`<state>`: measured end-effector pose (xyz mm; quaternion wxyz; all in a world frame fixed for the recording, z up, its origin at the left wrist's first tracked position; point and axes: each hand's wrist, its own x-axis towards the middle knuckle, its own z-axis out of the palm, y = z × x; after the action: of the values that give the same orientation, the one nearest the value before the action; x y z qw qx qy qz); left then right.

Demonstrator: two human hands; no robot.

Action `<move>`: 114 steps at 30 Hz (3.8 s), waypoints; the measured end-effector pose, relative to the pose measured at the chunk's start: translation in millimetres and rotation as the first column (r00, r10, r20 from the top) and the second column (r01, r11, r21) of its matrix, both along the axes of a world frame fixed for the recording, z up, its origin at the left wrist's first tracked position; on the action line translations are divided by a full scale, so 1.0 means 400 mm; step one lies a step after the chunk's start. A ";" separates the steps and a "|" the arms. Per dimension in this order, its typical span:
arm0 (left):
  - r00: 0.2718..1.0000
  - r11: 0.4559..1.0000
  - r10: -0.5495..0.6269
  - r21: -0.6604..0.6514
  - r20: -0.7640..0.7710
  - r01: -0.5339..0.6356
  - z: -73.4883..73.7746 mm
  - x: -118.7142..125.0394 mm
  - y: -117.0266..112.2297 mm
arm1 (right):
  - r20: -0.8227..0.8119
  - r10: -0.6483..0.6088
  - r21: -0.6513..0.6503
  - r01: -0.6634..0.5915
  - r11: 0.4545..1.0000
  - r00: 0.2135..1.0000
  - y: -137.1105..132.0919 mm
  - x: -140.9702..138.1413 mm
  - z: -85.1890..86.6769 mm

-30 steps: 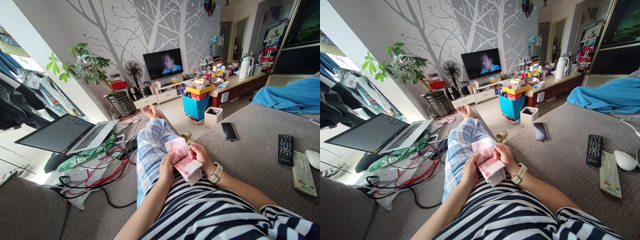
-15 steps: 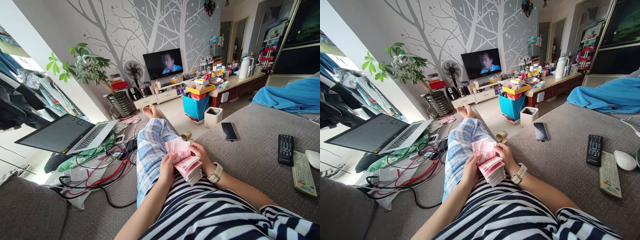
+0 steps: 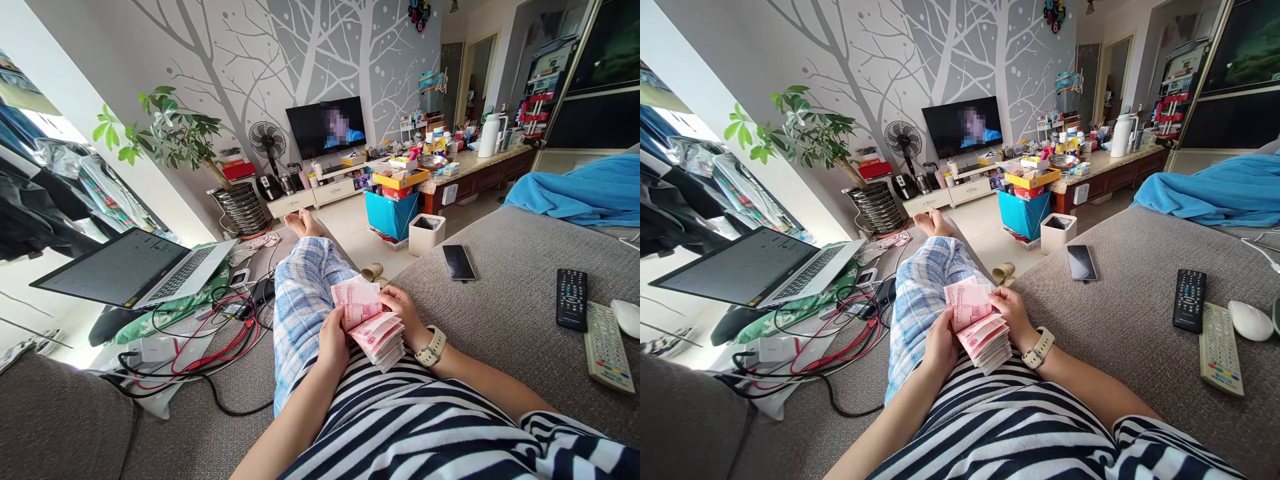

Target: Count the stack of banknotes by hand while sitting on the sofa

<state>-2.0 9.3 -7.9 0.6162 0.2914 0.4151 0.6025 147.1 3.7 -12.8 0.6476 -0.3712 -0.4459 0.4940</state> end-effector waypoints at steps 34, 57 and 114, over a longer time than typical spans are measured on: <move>0.998 0.998 -0.041 0.041 -0.051 0.043 -0.017 -0.008 0.006 | -0.010 -0.004 -0.016 0.004 1.000 1.000 -0.006 -0.002 0.009; 0.997 0.997 -0.074 0.024 0.011 0.074 0.020 0.005 -0.011 | -0.078 0.054 0.089 -0.047 0.995 0.995 0.014 -0.008 -0.014; 0.999 0.999 -0.036 0.019 -0.038 0.036 0.011 0.003 -0.007 | -0.103 0.053 -0.017 -0.055 0.998 0.993 0.004 -0.005 -0.010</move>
<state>-0.9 6.4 -3.6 0.6161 0.3162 0.4156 0.5896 145.0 5.5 -17.0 0.6523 -0.3396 -0.4170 0.5341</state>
